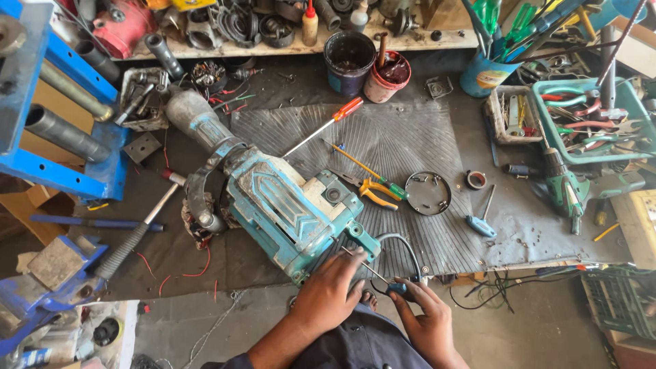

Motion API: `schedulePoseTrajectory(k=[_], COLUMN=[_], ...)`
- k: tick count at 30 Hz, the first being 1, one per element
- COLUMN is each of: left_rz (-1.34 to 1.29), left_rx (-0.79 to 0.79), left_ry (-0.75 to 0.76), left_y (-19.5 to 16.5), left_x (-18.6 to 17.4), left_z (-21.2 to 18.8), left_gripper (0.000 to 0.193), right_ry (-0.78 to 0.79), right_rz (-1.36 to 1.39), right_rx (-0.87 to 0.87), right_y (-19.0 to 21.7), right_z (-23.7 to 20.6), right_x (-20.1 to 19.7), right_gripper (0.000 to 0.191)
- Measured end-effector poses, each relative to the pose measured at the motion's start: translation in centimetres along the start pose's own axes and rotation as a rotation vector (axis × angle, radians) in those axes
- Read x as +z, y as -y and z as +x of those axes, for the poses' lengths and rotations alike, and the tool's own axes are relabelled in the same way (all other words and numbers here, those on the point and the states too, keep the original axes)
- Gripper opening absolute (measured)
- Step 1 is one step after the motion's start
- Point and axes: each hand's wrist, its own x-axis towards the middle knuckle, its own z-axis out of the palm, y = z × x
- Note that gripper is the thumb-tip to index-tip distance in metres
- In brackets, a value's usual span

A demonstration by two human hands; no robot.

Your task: The person kneads an orange putty-like material in their hands, then works on a teal demolition hammer lying on the workbench, using a screwdriver to loosen and adjust a component on the tool's body and handling a small part and wire near the machine.

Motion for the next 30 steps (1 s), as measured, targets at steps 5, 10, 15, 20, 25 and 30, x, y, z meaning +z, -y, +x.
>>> schedulePoseTrajectory(k=[5,10,15,20,25,30], left_rz=[0.055,0.028,0.043,0.076,0.127,0.23], left_rx=[-0.027,-0.08,-0.09,-0.094,-0.073,0.052], left_ry=[0.054,0.051,0.058,0.063,0.074,0.065], left_y=[0.2,0.2,0.2,-0.1,-0.7,-1.3], left_x=[0.2,0.5,0.7,0.7,0.1,-0.2], left_z=[0.2,0.3,0.2,0.4,0.3,0.0], left_gripper=[0.071,0.075,0.074,0.076,0.076,0.077], right_ry=[0.009,0.012,0.06,-0.017,0.003,0.042], right_rz=[-0.025,-0.039,-0.203,0.119,0.899,1.067], right_rx=[-0.023,-0.062,-0.192,0.036,0.729,0.91], right_y=[0.3,-0.2,-1.2,-1.9,-3.7,-3.8], right_z=[0.4,0.9,1.0,0.2,0.1,-0.1], right_x=[0.6,0.9,0.6,2.1,2.8,2.9], right_gripper=[0.031,0.032,0.035,0.048,0.041,0.033])
